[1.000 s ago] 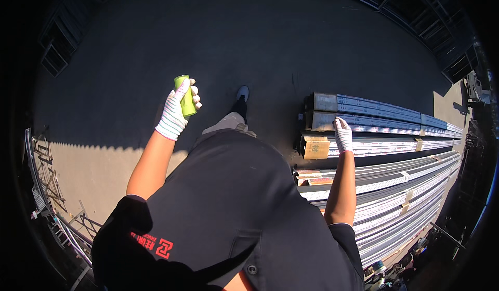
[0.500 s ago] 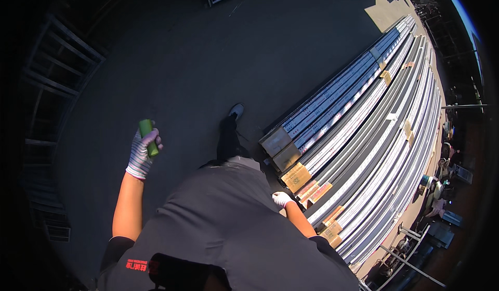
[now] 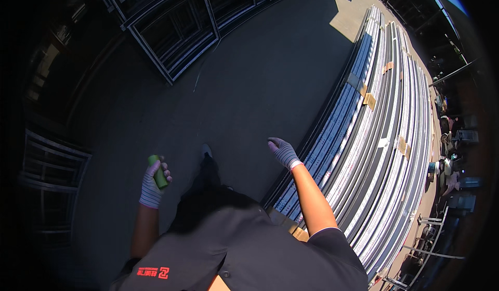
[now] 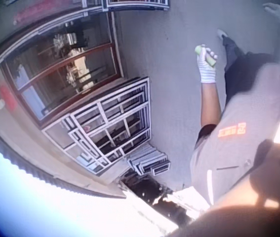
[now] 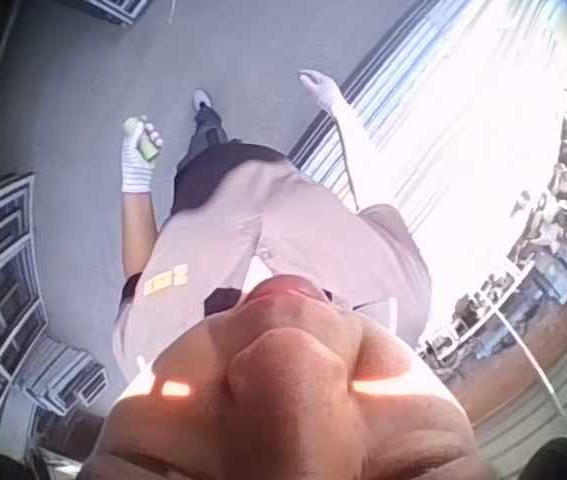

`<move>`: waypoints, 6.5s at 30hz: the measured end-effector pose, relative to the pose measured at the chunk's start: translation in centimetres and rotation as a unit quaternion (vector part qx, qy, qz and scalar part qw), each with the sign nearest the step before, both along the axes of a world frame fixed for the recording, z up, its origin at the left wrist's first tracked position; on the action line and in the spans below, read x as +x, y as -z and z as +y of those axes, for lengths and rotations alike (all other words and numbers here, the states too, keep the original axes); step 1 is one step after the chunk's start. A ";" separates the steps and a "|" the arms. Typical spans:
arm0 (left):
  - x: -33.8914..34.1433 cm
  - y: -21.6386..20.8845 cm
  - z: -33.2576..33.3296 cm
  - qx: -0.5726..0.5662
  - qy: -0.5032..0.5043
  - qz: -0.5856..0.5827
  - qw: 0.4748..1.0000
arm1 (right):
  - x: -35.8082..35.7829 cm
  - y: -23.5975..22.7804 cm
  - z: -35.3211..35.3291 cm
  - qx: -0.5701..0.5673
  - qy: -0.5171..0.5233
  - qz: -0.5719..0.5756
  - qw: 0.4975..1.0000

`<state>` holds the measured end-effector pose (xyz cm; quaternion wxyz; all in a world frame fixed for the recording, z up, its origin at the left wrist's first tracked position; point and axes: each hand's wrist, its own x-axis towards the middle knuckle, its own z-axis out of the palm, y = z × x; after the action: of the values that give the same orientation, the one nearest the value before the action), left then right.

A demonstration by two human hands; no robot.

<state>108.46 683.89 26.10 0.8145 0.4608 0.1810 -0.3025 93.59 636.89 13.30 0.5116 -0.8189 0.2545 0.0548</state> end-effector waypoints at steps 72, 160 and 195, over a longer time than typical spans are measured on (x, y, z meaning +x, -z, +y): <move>118.1 -5.0 -202.0 -0.092 0.443 -0.033 0.891 | 115.1 -17.3 -168.8 0.153 0.121 -0.164 0.967; 233.2 -8.9 -447.2 -0.146 0.658 -0.167 0.719 | 230.8 -17.3 -407.7 -0.311 0.188 -0.375 0.853; 273.3 -4.8 -515.7 0.022 0.351 -0.256 0.900 | 271.0 -15.4 -480.4 -0.319 0.037 -0.210 0.923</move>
<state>381.74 168.23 30.92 0.6636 0.5736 -0.2012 -0.4361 364.61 156.54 28.74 0.2667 -0.9214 0.1754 -0.2217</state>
